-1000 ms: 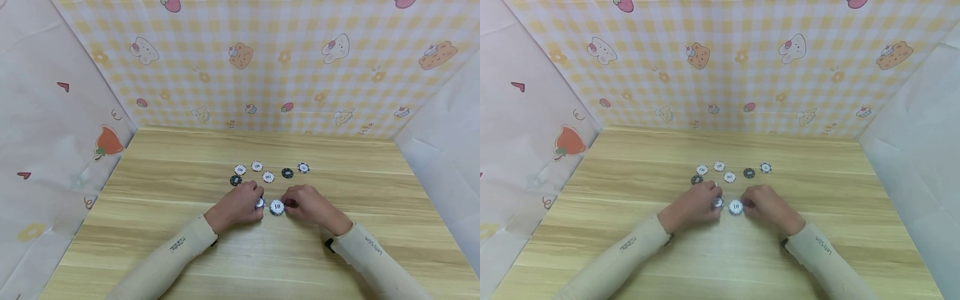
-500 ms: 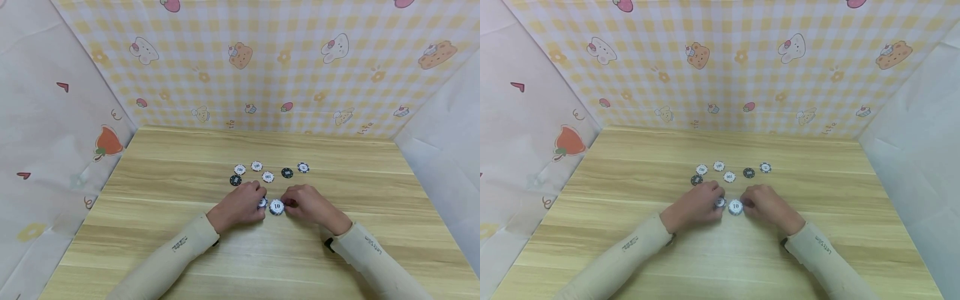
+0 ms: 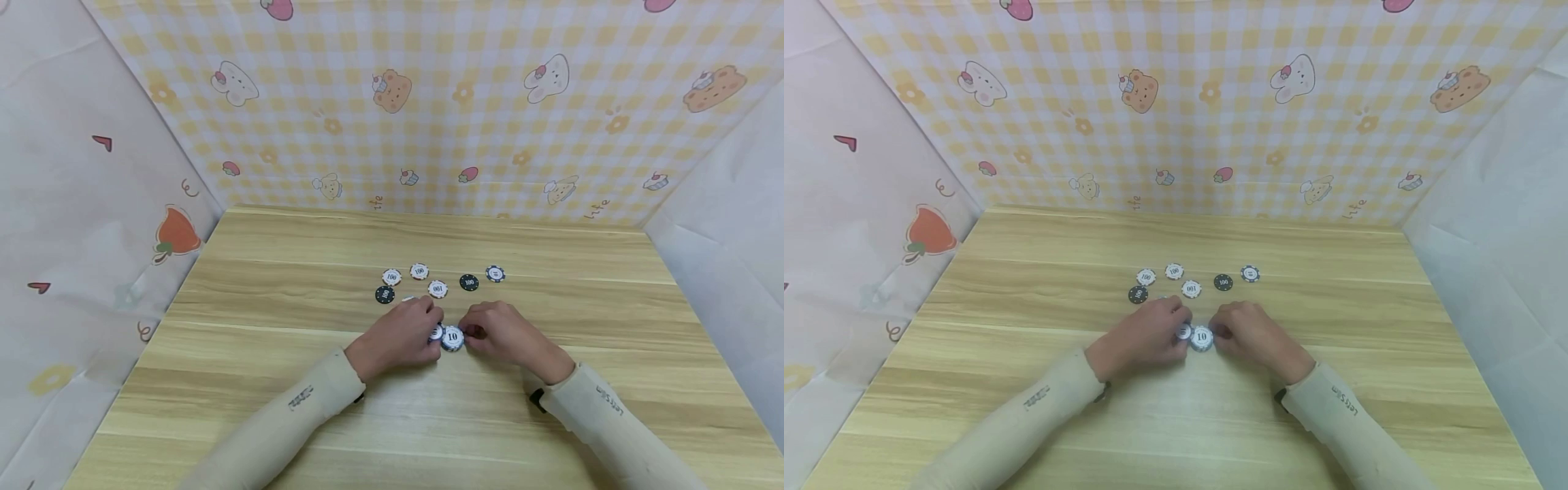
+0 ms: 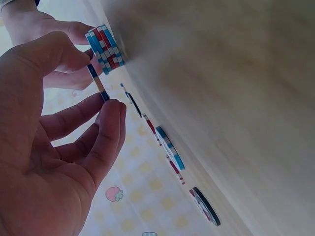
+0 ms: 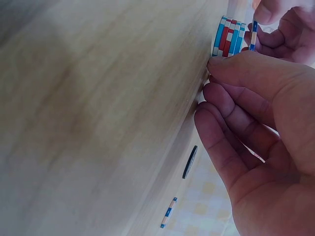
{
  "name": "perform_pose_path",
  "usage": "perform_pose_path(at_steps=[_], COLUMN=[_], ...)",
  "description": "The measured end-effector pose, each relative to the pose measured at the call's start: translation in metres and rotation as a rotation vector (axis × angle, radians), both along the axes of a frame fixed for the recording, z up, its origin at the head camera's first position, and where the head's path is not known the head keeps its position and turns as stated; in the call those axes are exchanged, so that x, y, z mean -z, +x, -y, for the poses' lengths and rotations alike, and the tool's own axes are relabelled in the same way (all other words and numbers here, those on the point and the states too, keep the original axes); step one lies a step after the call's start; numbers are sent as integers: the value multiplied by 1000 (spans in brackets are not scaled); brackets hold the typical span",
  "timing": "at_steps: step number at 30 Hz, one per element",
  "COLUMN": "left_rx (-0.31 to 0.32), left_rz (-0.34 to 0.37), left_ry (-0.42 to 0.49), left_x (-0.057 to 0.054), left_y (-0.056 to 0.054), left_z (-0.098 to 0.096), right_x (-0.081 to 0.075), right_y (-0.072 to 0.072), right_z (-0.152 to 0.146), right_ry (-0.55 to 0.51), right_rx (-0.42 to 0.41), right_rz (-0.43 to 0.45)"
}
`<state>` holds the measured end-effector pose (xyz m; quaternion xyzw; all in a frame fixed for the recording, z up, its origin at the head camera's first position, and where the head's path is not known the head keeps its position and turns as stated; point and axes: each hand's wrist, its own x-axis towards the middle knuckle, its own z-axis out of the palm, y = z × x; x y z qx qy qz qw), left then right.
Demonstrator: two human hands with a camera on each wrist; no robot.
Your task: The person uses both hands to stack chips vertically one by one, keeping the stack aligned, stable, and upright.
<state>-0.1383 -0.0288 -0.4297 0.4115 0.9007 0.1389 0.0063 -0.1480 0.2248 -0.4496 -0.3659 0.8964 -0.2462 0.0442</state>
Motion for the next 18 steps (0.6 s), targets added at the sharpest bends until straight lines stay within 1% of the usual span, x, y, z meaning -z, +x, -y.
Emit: perform_pose_path(at_steps=[4,11,18], left_rx=[8,18,33], left_rz=[-14,-38,-93], left_ry=[-19,-40,-56], left_x=[1,6,8], left_y=[0,-2,-2], left_z=[-4,-10,-15], right_x=[-1,-1,0], right_y=[0,2,1], right_z=[0,1,0], right_ry=[0,-7,-1], right_rx=[-1,1,-6], right_rz=[-2,-17,-30])
